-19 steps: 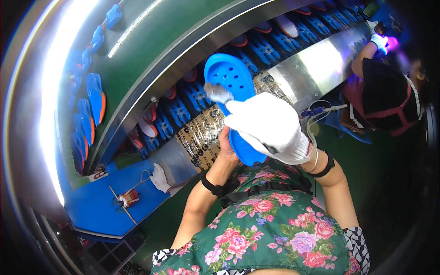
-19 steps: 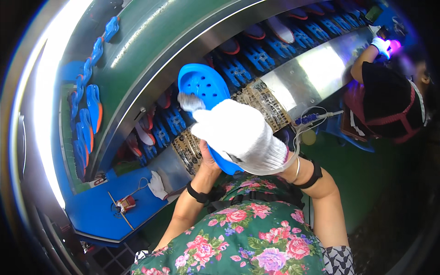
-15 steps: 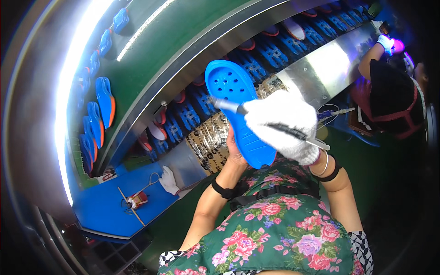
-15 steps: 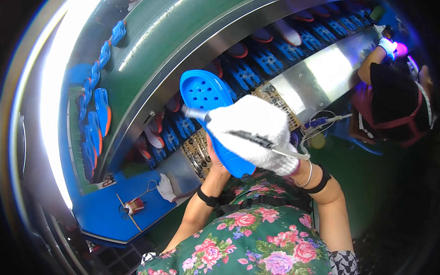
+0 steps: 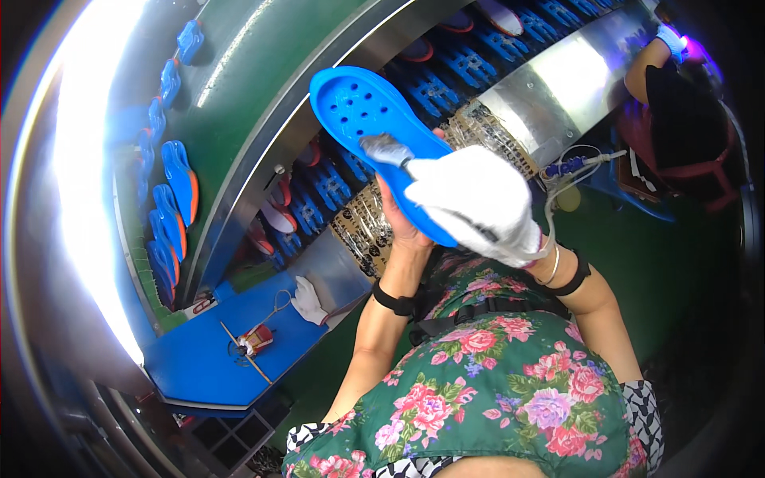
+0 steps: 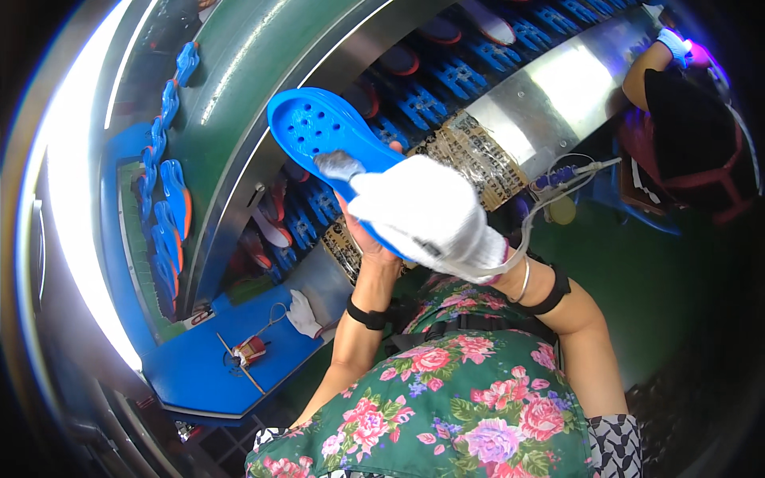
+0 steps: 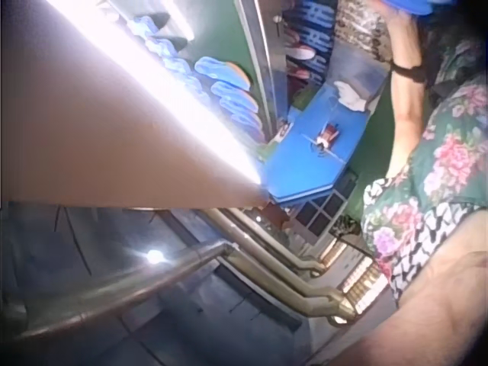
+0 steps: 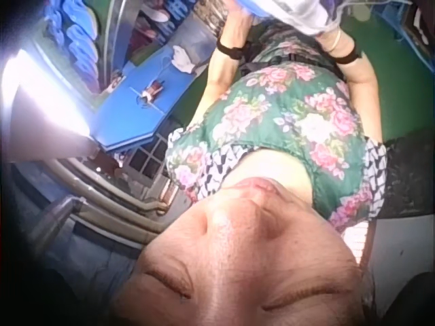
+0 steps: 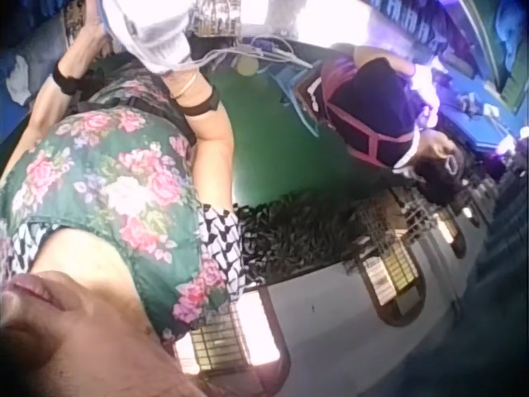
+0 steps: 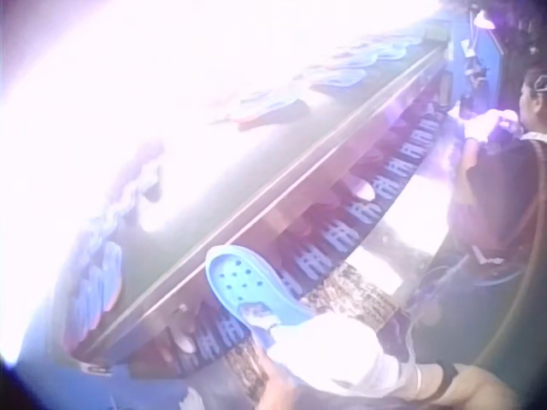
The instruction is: The person is applying glue or a similar liquid to blue shoe soles using a specialized brush-tip applicator tool at a factory assembly line.
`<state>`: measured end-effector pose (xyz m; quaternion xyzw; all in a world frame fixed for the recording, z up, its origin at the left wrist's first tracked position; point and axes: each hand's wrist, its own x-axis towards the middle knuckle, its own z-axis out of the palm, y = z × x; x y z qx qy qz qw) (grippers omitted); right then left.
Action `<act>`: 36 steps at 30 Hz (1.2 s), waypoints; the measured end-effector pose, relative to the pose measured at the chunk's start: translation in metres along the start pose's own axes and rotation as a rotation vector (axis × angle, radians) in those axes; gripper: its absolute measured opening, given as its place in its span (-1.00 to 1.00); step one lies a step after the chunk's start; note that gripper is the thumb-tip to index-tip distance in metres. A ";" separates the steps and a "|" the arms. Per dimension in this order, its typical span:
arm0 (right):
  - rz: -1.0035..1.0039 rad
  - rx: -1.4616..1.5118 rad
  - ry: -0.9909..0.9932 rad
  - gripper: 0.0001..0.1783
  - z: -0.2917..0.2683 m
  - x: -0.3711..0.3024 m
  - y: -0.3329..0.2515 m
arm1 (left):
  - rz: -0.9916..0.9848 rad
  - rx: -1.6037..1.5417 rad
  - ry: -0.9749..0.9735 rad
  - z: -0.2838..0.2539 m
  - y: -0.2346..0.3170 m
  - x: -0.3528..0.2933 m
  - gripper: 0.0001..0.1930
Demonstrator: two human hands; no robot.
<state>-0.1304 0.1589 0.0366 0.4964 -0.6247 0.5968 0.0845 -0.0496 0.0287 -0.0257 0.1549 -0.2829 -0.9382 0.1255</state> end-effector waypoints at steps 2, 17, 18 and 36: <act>0.138 0.066 0.028 -0.69 0.019 -0.023 -0.002 | -0.056 -0.340 -0.375 -0.018 -0.007 0.007 0.13; 0.132 0.192 -0.015 -0.81 -0.002 -0.009 0.010 | 0.036 -0.512 -0.229 0.006 0.016 0.018 0.05; 0.061 0.093 -0.049 -0.79 -0.005 -0.008 0.009 | 0.047 -0.510 -0.208 0.007 0.017 0.018 0.06; 0.194 0.259 -0.116 -0.83 -0.007 -0.035 0.018 | -0.109 -0.387 -0.325 -0.027 0.031 0.015 0.18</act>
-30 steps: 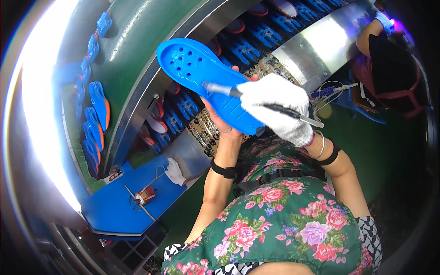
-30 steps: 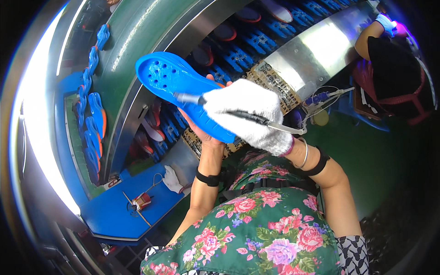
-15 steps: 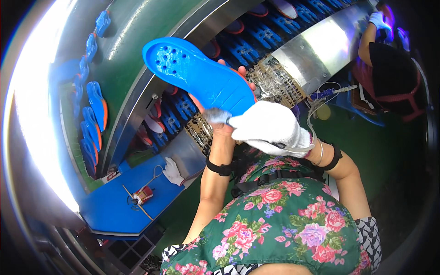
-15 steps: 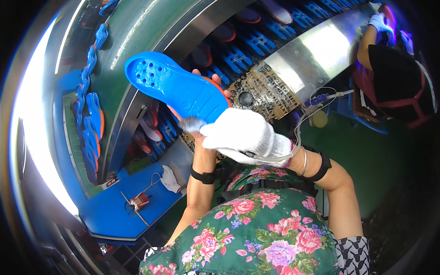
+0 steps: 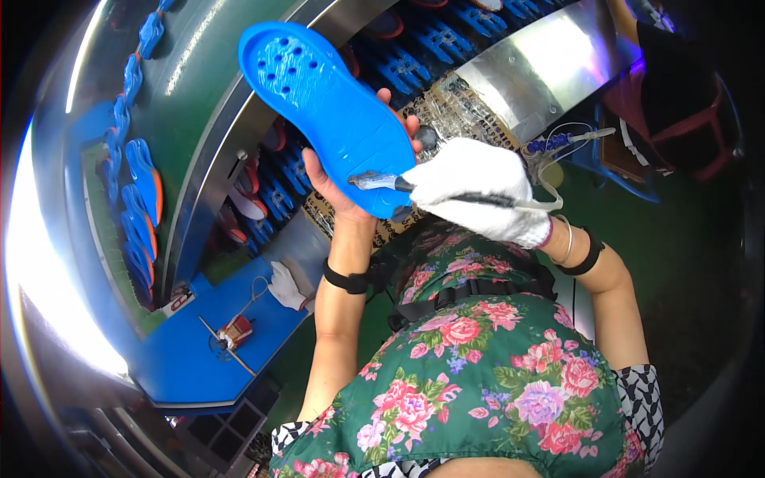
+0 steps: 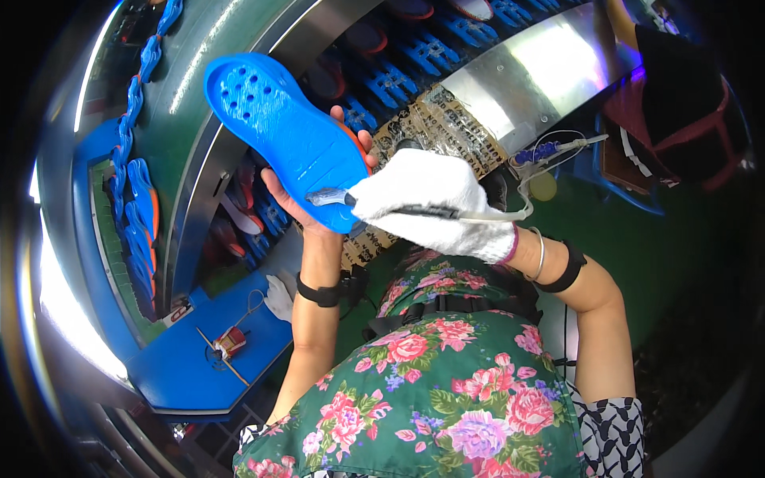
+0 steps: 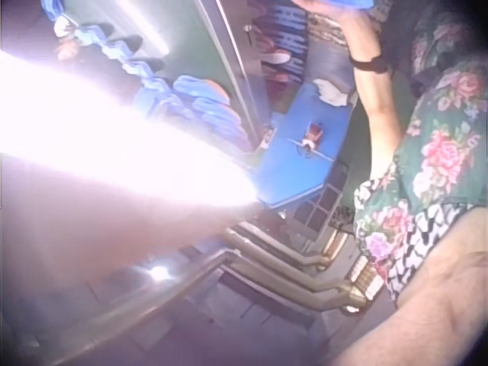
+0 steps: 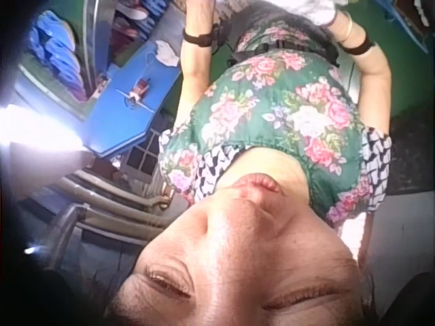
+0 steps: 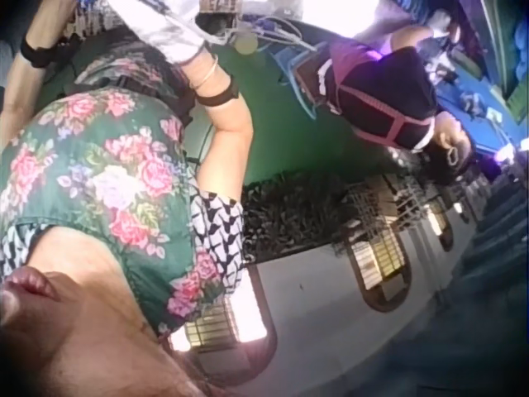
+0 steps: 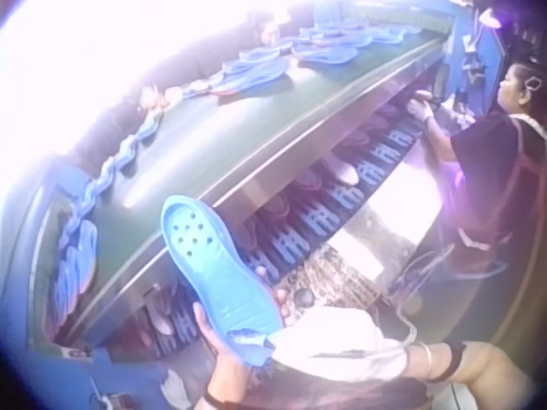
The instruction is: The person is applying glue or a similar liquid to blue shoe soles using a specialized brush-tip applicator tool at a factory assembly line.
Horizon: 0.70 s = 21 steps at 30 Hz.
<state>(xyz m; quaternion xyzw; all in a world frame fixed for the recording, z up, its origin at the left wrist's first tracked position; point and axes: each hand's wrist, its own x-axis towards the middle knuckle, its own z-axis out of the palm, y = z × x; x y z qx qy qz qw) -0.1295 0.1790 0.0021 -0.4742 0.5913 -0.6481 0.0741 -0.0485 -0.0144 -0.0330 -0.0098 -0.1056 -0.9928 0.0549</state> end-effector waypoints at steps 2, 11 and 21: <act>-0.228 -0.211 -0.129 -0.74 0.003 -0.007 -0.006 | -0.080 0.134 0.102 -0.010 0.008 0.003 0.18; -0.025 -0.099 -0.109 -0.81 -0.003 -0.001 -0.011 | -0.184 0.089 -0.042 -0.003 0.017 0.003 0.18; -0.044 0.084 -0.225 -0.78 -0.005 -0.012 -0.024 | -0.334 0.066 -0.129 0.001 0.022 0.005 0.20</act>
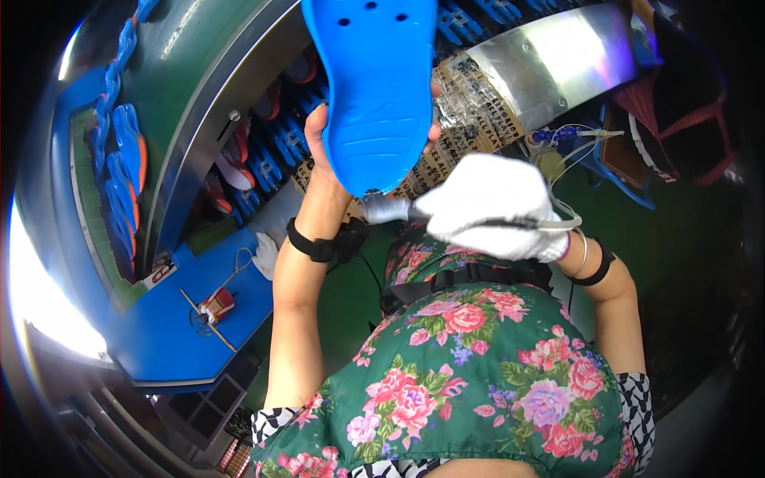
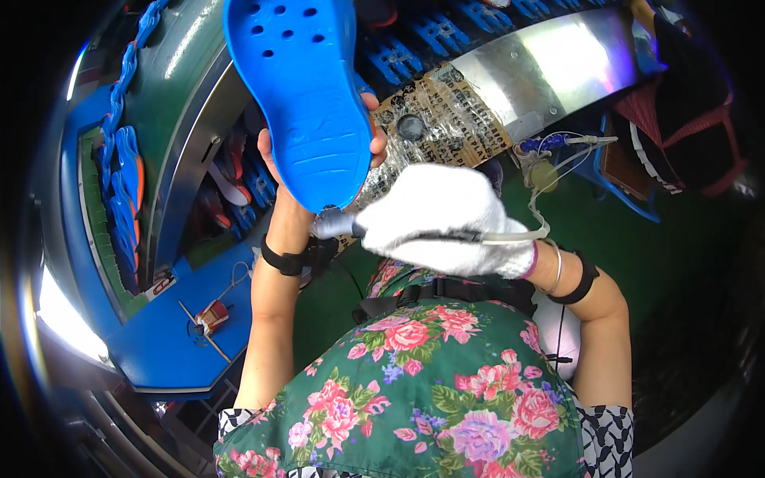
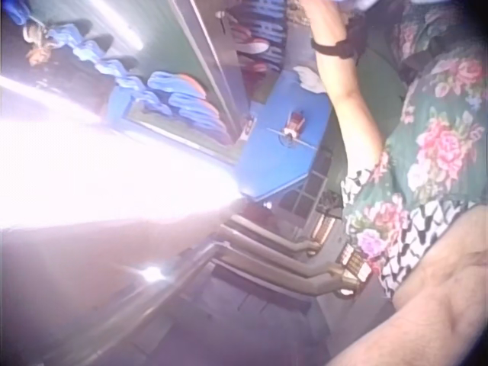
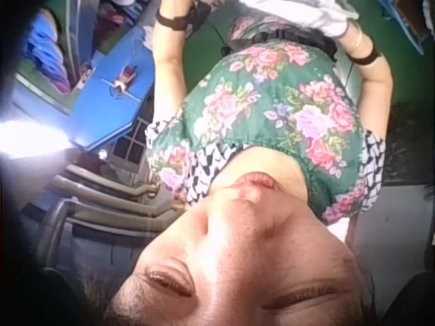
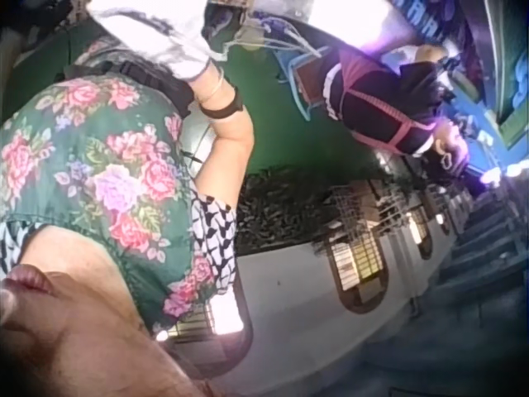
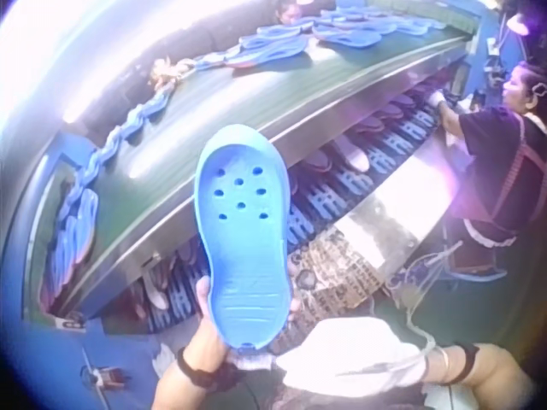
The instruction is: The person is applying glue or a similar liquid to blue shoe soles using a specialized brush-tip applicator tool at a factory assembly line.
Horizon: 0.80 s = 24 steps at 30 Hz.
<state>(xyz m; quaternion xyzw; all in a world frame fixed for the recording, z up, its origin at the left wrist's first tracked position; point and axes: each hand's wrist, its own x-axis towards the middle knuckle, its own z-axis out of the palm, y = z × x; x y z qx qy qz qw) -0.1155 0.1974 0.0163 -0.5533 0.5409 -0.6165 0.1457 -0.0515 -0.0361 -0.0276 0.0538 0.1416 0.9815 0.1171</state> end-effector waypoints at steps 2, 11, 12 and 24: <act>-0.042 -0.158 0.029 -0.74 -0.008 0.003 0.003 | -0.036 0.194 0.129 0.018 0.000 0.004 0.26; -0.034 0.063 0.007 -0.79 0.007 0.001 0.004 | -0.108 0.270 0.161 0.011 0.016 0.004 0.18; 0.008 0.031 0.068 -0.82 0.005 0.005 0.007 | -0.097 0.248 0.151 0.010 0.016 0.004 0.18; -0.063 -0.470 0.159 -0.80 -0.032 0.061 0.020 | 0.073 -0.179 0.213 -0.005 -0.026 -0.033 0.01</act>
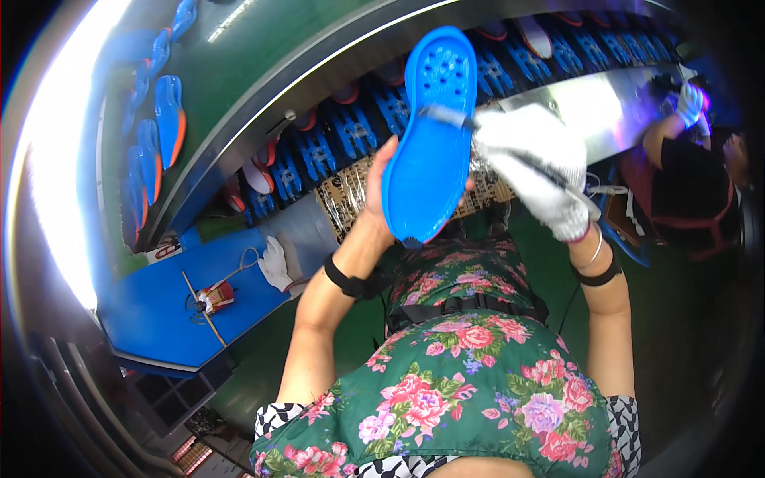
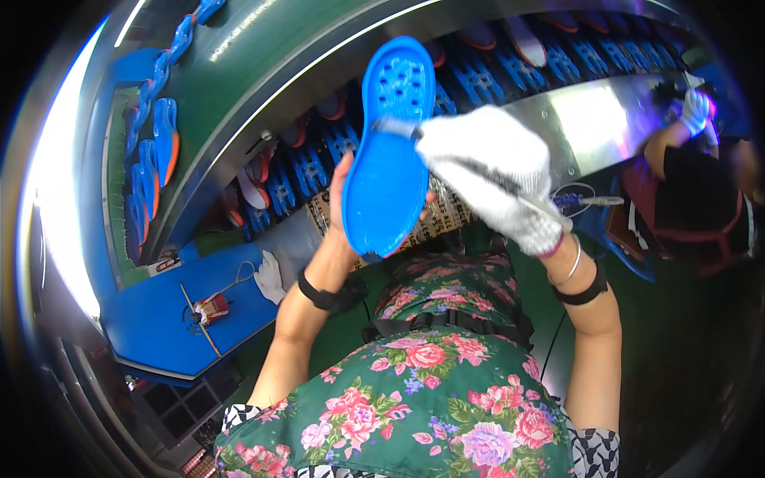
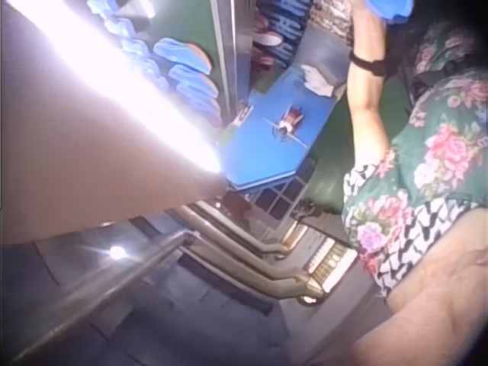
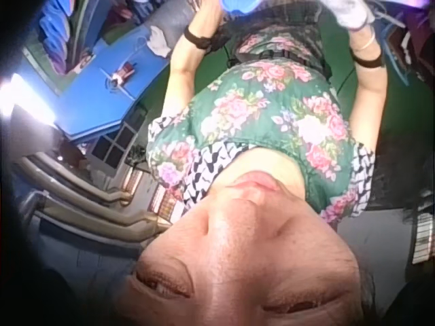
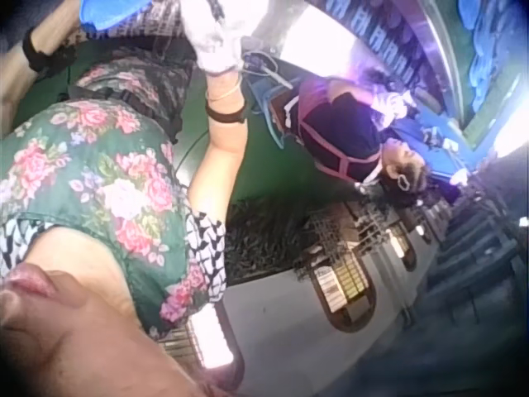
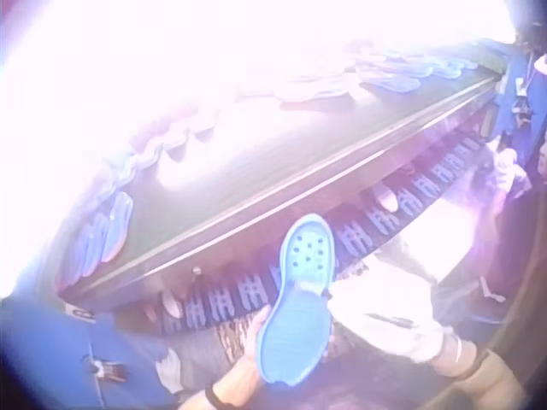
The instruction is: The person is applying glue or a similar liquid to blue shoe soles using a specialized brush-tip applicator tool at a factory assembly line.
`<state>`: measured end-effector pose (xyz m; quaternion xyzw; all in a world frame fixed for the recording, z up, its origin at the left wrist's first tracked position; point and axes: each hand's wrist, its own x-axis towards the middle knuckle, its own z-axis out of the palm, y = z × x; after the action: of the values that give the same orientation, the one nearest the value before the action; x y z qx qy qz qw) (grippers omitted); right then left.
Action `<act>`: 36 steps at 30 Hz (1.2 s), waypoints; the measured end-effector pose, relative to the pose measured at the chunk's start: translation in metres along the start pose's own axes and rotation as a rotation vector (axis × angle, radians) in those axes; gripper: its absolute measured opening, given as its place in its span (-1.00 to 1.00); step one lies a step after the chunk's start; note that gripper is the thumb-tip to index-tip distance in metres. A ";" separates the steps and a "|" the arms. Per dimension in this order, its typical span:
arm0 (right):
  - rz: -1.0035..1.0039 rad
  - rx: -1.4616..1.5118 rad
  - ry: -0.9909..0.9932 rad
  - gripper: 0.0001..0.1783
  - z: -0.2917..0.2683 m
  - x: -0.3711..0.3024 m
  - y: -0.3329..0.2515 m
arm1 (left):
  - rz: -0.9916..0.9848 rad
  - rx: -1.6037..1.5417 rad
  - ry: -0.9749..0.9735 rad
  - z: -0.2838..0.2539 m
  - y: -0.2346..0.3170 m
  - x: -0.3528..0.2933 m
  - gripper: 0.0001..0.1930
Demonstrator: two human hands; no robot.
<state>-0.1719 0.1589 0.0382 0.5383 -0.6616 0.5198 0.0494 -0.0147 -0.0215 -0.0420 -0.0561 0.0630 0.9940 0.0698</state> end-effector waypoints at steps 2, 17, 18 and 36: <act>-0.079 -0.085 0.113 -0.76 0.002 0.009 0.022 | -0.014 0.002 0.041 0.004 -0.011 -0.003 0.00; 0.615 0.885 0.158 -0.79 0.033 -0.020 0.003 | 0.588 0.060 -0.298 0.080 0.190 -0.083 0.25; 0.630 0.843 0.115 -0.77 0.041 -0.025 0.005 | 0.739 -0.017 -0.208 0.079 0.210 -0.082 0.21; 0.969 0.963 0.398 -0.77 0.057 -0.113 0.045 | 0.791 1.462 0.378 0.130 0.105 0.112 -0.34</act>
<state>-0.1310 0.1855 -0.0869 0.0402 -0.5017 0.8063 -0.3107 -0.1540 -0.0920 0.0851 -0.1359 0.7143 0.6287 -0.2757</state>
